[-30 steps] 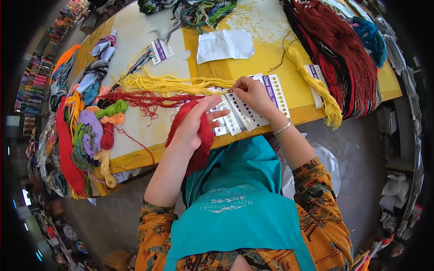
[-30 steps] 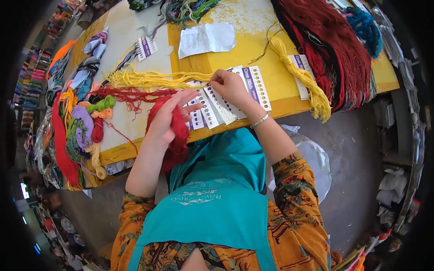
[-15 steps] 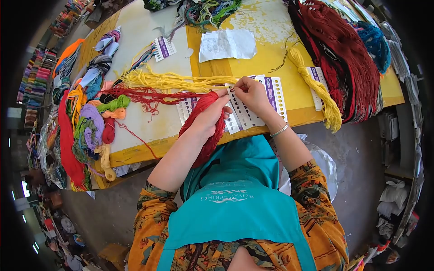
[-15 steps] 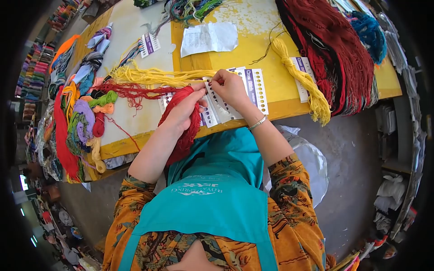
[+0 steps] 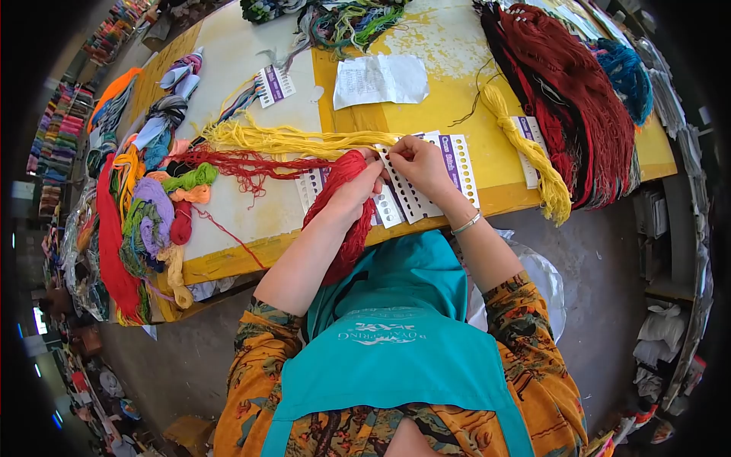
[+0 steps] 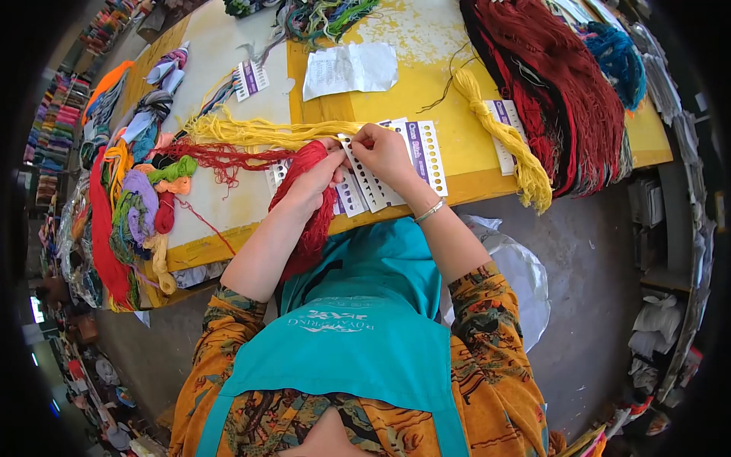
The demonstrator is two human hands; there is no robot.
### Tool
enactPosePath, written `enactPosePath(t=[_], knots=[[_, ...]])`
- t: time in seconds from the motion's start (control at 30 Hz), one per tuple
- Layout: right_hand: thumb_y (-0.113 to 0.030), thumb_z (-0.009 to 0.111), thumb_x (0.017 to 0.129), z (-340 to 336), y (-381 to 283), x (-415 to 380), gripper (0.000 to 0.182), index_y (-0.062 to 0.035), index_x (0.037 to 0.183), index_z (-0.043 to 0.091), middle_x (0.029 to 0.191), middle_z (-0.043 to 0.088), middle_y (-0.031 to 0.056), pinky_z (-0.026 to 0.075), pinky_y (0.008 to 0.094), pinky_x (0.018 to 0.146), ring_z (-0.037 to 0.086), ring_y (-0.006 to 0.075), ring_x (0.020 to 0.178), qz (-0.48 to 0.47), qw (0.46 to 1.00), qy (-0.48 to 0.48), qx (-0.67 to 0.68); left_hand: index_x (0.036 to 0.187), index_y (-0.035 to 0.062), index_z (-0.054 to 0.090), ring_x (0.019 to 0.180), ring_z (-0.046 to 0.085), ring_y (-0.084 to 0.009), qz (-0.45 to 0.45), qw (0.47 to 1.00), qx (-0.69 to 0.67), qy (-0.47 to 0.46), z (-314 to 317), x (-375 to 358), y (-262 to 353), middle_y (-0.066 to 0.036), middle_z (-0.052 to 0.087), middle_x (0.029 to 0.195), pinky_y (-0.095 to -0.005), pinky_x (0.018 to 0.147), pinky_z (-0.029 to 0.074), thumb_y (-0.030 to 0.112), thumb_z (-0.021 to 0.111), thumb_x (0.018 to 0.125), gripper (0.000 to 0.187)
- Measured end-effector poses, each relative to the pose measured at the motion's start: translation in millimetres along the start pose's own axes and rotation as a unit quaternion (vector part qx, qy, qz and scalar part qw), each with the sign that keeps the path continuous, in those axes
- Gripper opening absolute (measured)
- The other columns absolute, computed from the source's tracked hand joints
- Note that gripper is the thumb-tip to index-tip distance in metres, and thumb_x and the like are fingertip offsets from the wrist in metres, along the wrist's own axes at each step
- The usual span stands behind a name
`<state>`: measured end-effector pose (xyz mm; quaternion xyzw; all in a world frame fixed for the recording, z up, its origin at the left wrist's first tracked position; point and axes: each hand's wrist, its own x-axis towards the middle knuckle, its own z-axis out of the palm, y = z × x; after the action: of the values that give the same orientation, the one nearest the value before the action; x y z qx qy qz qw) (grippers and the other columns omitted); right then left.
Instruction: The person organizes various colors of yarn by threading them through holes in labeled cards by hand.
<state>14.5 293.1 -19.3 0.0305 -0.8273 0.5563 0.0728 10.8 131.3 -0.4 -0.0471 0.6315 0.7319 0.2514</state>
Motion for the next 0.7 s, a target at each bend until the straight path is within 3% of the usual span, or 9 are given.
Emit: enactPosePath(t=[0.13,0.27,0.33,0.43,0.57,0.7], knots=[[-0.013,0.067,0.079,0.5,2.3,2.0,0.015,-0.0002,0.087,0.068,0.073,0.068,0.0102,0.052,0.0292,0.06,0.066,0.0178,0.064,0.005,1.0,-0.008,0.01,0.103,0.0059,0.057,0.055,0.048,-0.0048,0.003,0.999,0.016,-0.034,-5.6,6.2,-5.9,-0.003,0.062,0.077,-0.0194,0.049,0.036,0.014,0.051,0.095,0.013],[-0.014,0.069,0.079,-1.7,1.2,5.7,0.016,-0.0011,0.088,0.068,0.073,0.068,0.0086,0.051,0.0279,0.06,0.065,0.016,0.064,0.049,0.998,-0.033,0.026,0.101,0.0065,0.056,0.056,0.049,-0.0059,0.053,0.996,0.066,-0.004,-12.2,0.9,-9.7,-0.005,0.063,0.08,-0.0208,0.051,0.04,0.018,0.052,0.096,0.013],[-0.012,0.069,0.083,-2.5,-1.7,7.0,0.015,0.0013,0.089,0.065,0.069,0.062,0.0012,0.044,0.0234,0.055,0.054,0.0053,0.061,0.038,0.996,-0.073,0.018,0.099,0.0071,0.056,0.056,0.049,-0.0061,0.067,0.992,0.106,0.013,-27.1,-0.4,-8.5,-0.005,0.064,0.081,-0.0219,0.052,0.04,0.018,0.053,0.095,0.012],[-0.016,0.071,0.082,-3.3,-11.3,7.1,0.018,0.0001,0.089,0.065,0.067,0.061,0.0014,0.043,0.0245,0.054,0.054,0.0067,0.058,0.037,0.995,-0.093,-0.029,0.099,0.0042,0.058,0.057,0.05,-0.0065,0.016,0.998,0.057,0.013,-33.2,-7.9,11.3,-0.005,0.063,0.078,-0.0221,0.052,0.042,0.016,0.053,0.093,0.014],[-0.022,0.072,0.081,0.6,-16.9,8.9,0.022,-0.0031,0.09,0.066,0.067,0.064,0.0042,0.046,0.0268,0.055,0.059,0.011,0.059,0.037,0.987,-0.083,-0.132,0.098,0.0064,0.059,0.051,0.047,-0.005,-0.022,0.994,0.057,-0.092,-19.8,-18.7,30.6,-0.003,0.062,0.073,-0.0188,0.048,0.038,0.019,0.055,0.092,0.015],[-0.032,0.066,0.089,-1.9,-19.5,12.8,0.032,-0.0006,0.096,0.063,0.075,0.069,0.0087,0.049,0.0269,0.058,0.063,0.0131,0.065,0.095,0.99,-0.088,-0.056,0.097,0.0091,0.061,0.046,0.042,-0.0044,-0.092,0.989,0.022,-0.113,-21.9,-3.1,27.1,-0.003,0.063,0.072,-0.0198,0.044,0.031,0.028,0.05,0.095,0.021]])
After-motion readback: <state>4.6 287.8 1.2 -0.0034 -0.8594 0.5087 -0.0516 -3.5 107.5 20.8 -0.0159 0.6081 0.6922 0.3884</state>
